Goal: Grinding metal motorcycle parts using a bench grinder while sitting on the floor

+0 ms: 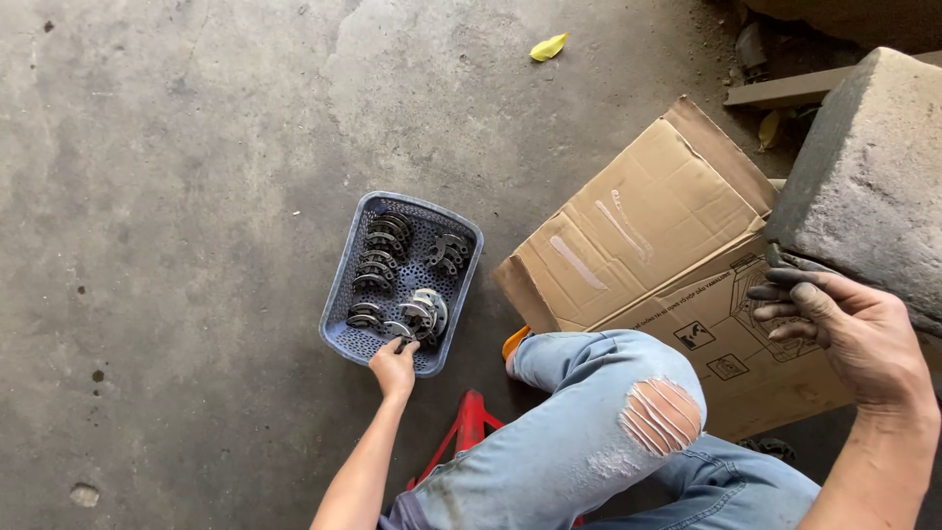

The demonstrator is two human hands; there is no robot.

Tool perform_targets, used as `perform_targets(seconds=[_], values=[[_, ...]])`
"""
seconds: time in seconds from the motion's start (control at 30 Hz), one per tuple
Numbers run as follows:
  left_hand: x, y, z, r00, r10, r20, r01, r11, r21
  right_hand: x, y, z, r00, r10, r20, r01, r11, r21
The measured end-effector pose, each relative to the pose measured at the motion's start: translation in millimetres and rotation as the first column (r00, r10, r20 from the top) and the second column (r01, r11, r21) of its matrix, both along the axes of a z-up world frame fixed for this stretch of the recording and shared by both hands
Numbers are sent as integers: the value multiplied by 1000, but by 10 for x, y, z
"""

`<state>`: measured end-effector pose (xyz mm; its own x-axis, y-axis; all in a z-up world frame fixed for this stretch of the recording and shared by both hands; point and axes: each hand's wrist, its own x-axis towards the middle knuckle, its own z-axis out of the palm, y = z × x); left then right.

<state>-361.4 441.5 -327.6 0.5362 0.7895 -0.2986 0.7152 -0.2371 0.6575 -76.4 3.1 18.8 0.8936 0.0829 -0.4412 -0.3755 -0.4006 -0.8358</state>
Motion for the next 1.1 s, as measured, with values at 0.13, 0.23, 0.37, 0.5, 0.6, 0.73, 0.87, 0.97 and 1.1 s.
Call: perform_targets(seconds=[0.13,0.23,0.37,0.5,0.6,0.73,0.87,0.97,1.1], values=[[95,-65,-263,1000,8,-7,-8,1000,-7,29,-95,-118,1000,-3,-7,3,999,52],[124,-104,-423,999,-8,50,4,997,75,40,-111,-141,1000,-3,-12,4,998,59],[130,-124,-441,998,-6,62,0,995,103,44,-85,-138,1000,-14,-17,15,997,79],[143,-145,-467,997,-28,77,16,989,147,38,-126,-172,999,-24,-25,27,991,130],[230,-167,-214,991,-126,34,119,979,168,31,-37,-83,997,-66,-36,70,989,128],[226,-148,-229,986,-153,-64,162,971,175,48,-62,-116,997,-69,-30,73,984,163],[158,-109,-243,976,-216,-21,216,955,205,77,-58,-155,994,-86,-66,97,979,181],[81,-59,-287,968,-240,-73,249,955,163,119,4,-163,992,-91,-88,103,984,145],[-85,320,-800,901,-316,-297,390,889,238,70,32,41,985,-9,-173,34,989,142]])
